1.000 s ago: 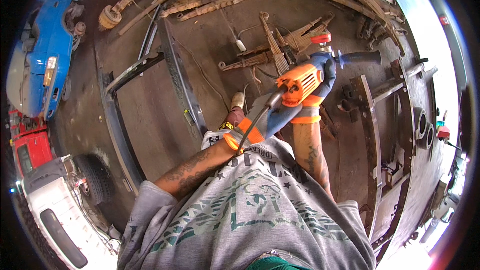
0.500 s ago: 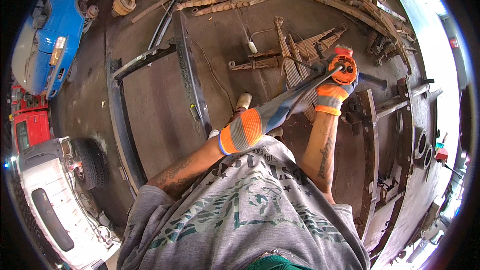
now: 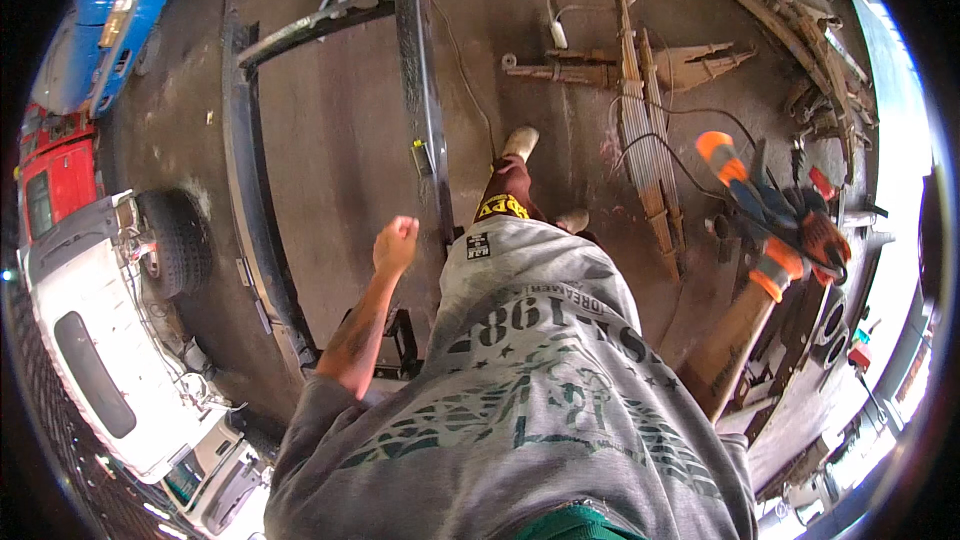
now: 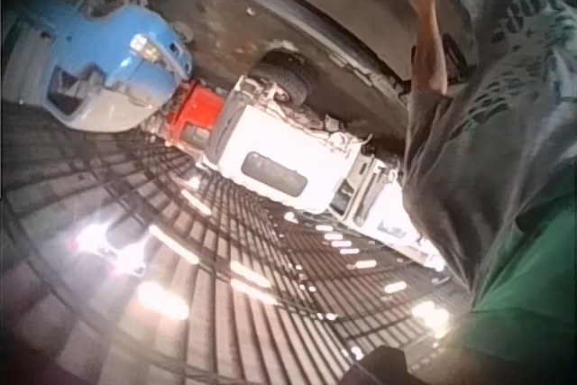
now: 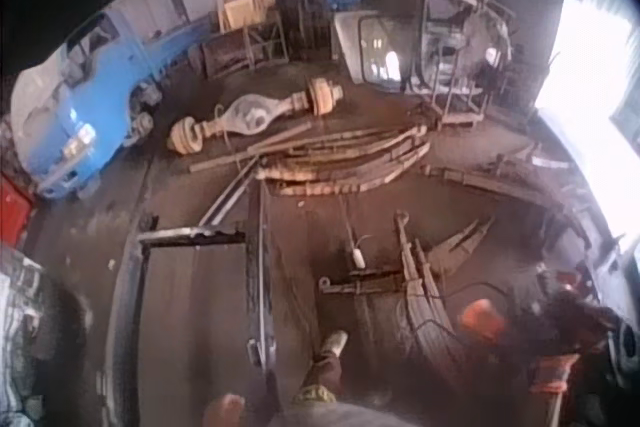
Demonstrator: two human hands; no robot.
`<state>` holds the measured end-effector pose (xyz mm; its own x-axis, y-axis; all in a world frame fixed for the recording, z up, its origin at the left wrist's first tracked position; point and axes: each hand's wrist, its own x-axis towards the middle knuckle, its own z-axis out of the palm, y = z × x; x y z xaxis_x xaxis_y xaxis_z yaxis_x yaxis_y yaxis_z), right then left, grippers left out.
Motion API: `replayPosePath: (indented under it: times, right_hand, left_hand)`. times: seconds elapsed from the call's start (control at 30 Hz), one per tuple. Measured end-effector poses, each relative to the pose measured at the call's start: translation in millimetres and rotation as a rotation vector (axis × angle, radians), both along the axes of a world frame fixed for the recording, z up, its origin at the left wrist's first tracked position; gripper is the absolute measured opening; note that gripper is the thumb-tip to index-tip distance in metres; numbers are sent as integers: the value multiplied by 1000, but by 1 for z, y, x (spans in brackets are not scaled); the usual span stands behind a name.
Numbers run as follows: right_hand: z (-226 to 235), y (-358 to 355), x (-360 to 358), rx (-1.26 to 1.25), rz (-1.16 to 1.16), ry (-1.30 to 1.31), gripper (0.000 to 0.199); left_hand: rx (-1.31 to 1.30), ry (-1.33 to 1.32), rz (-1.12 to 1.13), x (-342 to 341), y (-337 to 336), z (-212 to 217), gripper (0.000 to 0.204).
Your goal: The person uses an angle grinder to grind a bundle of metal rods resting on a wooden support. Sparks are visible as the tool moves along the rods. After finishing, the person sets the grinder down and walks away.
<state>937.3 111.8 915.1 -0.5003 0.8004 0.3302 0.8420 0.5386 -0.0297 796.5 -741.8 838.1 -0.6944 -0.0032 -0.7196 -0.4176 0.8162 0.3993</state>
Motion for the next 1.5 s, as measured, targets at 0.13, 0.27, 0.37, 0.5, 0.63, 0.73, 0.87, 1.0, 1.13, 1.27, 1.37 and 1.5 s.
replayPosePath:
  times: [0.13,0.27,0.37,0.5,0.63,0.73,0.87,1.0,1.13,1.27,1.37,1.5]
  right_hand:
    - [-10,68,113,548,190,-1177,63]
    - [29,-26,143,191,274,-994,58]
    - [50,-52,225,-201,169,-887,59]
    - [76,-109,325,-240,-2,-711,69]
    - [63,-179,381,-148,-189,-663,76]
    - [42,-230,401,-357,-335,-613,72]
    - [19,-266,447,-341,-243,-180,64]
    - [-20,-356,439,-248,-462,655,52]
    - [4,-423,382,-209,-591,1309,40]
    - [21,-463,399,-521,-369,1736,47]
    - [61,-473,331,-373,-795,2400,57]
    - [99,-477,369,-88,-570,2393,49]
  left_hand:
    - [-403,148,184,-43,9,-105,73]
    - [-546,129,235,-115,44,-124,99]
    - [-528,-72,23,-136,35,-165,109]
    - [-484,-104,-160,-144,6,-192,82]
    - [-502,-194,-281,-171,12,-161,60]
    - [-573,-151,-391,-191,26,-114,51]
    - [-454,-85,-679,-198,23,-91,36]
    - [-281,-259,-878,-215,75,-37,28]
    - [-96,-123,-1013,-194,140,-29,27]
    - [85,-30,-1246,-128,251,-20,38]
    - [29,-70,-1356,-125,358,-35,42]
    - [197,-321,-1392,-74,473,-89,31]
